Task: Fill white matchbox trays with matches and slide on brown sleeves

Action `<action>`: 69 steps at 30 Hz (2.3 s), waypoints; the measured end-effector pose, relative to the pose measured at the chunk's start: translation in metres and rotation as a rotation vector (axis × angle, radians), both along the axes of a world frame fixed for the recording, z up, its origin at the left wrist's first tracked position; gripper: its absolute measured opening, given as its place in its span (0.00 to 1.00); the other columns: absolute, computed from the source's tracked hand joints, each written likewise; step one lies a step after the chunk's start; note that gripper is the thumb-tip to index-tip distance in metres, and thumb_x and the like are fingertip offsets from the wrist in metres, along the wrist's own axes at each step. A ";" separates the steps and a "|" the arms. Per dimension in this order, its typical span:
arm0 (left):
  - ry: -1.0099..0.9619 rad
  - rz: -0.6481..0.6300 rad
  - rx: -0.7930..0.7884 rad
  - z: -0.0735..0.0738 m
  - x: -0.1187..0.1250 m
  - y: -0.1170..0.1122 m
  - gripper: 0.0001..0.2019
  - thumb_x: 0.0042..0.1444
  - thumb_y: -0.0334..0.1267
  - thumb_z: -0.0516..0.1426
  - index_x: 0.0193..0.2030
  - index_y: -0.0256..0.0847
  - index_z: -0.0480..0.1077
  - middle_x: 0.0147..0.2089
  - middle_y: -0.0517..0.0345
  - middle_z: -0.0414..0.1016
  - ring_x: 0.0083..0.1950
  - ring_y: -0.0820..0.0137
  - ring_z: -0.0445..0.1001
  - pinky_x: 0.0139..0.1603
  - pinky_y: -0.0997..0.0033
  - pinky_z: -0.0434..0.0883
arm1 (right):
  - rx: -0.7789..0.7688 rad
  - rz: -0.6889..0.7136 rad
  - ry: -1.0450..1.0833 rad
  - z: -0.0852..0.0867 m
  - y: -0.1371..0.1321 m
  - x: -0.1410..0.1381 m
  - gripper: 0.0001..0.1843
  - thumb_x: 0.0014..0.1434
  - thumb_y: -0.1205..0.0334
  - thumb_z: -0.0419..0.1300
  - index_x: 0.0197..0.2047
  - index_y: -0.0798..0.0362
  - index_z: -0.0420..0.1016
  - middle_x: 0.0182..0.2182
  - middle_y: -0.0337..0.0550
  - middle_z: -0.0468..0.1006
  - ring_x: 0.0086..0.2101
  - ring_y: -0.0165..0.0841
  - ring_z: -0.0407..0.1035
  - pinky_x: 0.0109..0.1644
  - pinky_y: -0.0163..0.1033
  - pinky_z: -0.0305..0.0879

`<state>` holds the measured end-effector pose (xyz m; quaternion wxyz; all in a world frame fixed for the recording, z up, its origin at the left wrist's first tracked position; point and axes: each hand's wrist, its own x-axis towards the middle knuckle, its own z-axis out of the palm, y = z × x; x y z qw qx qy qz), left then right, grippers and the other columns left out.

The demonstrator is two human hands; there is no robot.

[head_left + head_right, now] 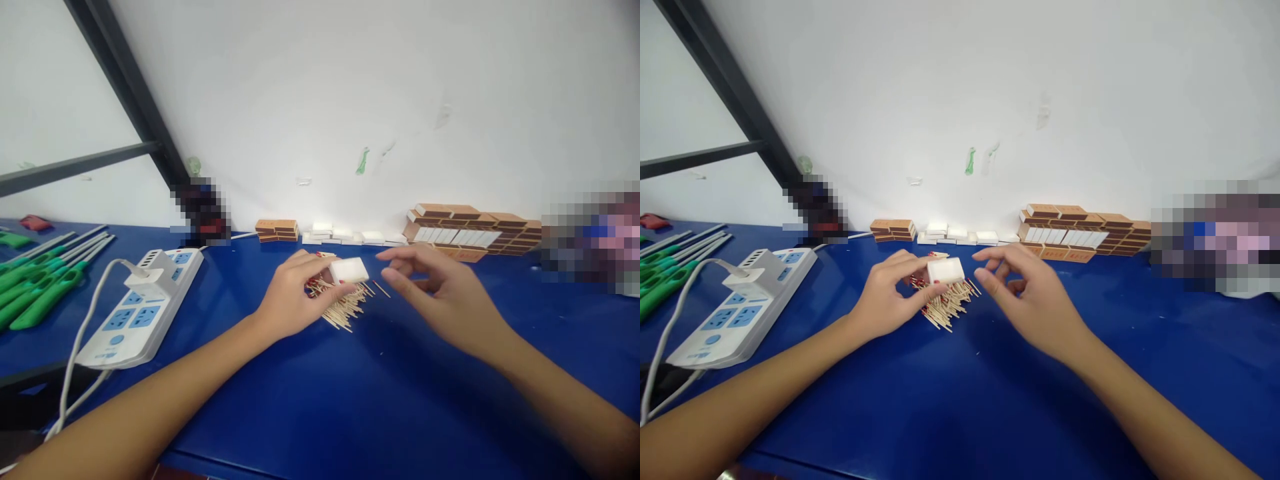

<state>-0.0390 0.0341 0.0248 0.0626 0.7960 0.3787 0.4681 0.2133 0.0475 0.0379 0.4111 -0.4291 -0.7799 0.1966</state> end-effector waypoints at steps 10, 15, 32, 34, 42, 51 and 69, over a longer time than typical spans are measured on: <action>0.016 0.079 0.001 -0.005 -0.004 0.006 0.18 0.64 0.51 0.65 0.53 0.41 0.80 0.32 0.60 0.76 0.35 0.68 0.69 0.39 0.66 0.70 | -0.150 -0.173 -0.496 -0.040 0.024 0.016 0.15 0.66 0.49 0.57 0.33 0.50 0.75 0.33 0.46 0.77 0.32 0.39 0.71 0.36 0.43 0.63; 0.016 0.080 0.034 -0.005 -0.002 0.006 0.19 0.63 0.50 0.66 0.54 0.40 0.79 0.31 0.60 0.75 0.35 0.68 0.69 0.38 0.66 0.69 | -0.164 -0.213 -0.454 -0.039 0.026 0.000 0.15 0.67 0.50 0.57 0.32 0.50 0.73 0.32 0.45 0.78 0.31 0.38 0.71 0.35 0.43 0.61; -0.001 0.115 0.047 -0.004 -0.005 0.009 0.19 0.64 0.52 0.65 0.54 0.42 0.80 0.31 0.59 0.77 0.34 0.67 0.68 0.38 0.65 0.69 | -0.305 -0.170 -0.519 -0.025 0.031 -0.027 0.13 0.67 0.51 0.60 0.35 0.50 0.77 0.36 0.44 0.80 0.35 0.38 0.72 0.36 0.42 0.61; 0.001 0.112 0.026 -0.004 -0.005 0.009 0.19 0.64 0.53 0.64 0.53 0.41 0.80 0.31 0.59 0.77 0.35 0.67 0.69 0.38 0.64 0.69 | -0.288 -0.164 -0.526 -0.025 0.029 -0.025 0.13 0.67 0.51 0.60 0.35 0.50 0.77 0.36 0.45 0.79 0.36 0.39 0.72 0.37 0.42 0.61; 0.027 0.092 -0.005 -0.008 -0.004 0.008 0.21 0.65 0.54 0.64 0.54 0.40 0.80 0.32 0.58 0.77 0.36 0.66 0.69 0.40 0.64 0.70 | -0.218 -0.159 -0.584 -0.027 0.022 -0.021 0.11 0.67 0.54 0.59 0.36 0.51 0.75 0.36 0.46 0.78 0.35 0.38 0.71 0.36 0.41 0.61; 0.055 0.089 0.007 -0.009 -0.005 0.009 0.20 0.63 0.52 0.65 0.55 0.42 0.79 0.33 0.57 0.78 0.37 0.65 0.71 0.40 0.63 0.72 | -0.133 -0.107 -0.589 -0.036 0.028 -0.010 0.12 0.70 0.54 0.55 0.38 0.51 0.72 0.38 0.49 0.78 0.37 0.41 0.72 0.39 0.44 0.65; 0.131 0.067 -0.022 -0.016 0.000 0.005 0.18 0.64 0.52 0.65 0.50 0.40 0.80 0.33 0.56 0.79 0.37 0.65 0.69 0.40 0.64 0.70 | 0.022 0.036 -0.474 -0.027 0.038 0.030 0.19 0.72 0.44 0.50 0.40 0.49 0.70 0.39 0.50 0.77 0.36 0.40 0.71 0.41 0.45 0.66</action>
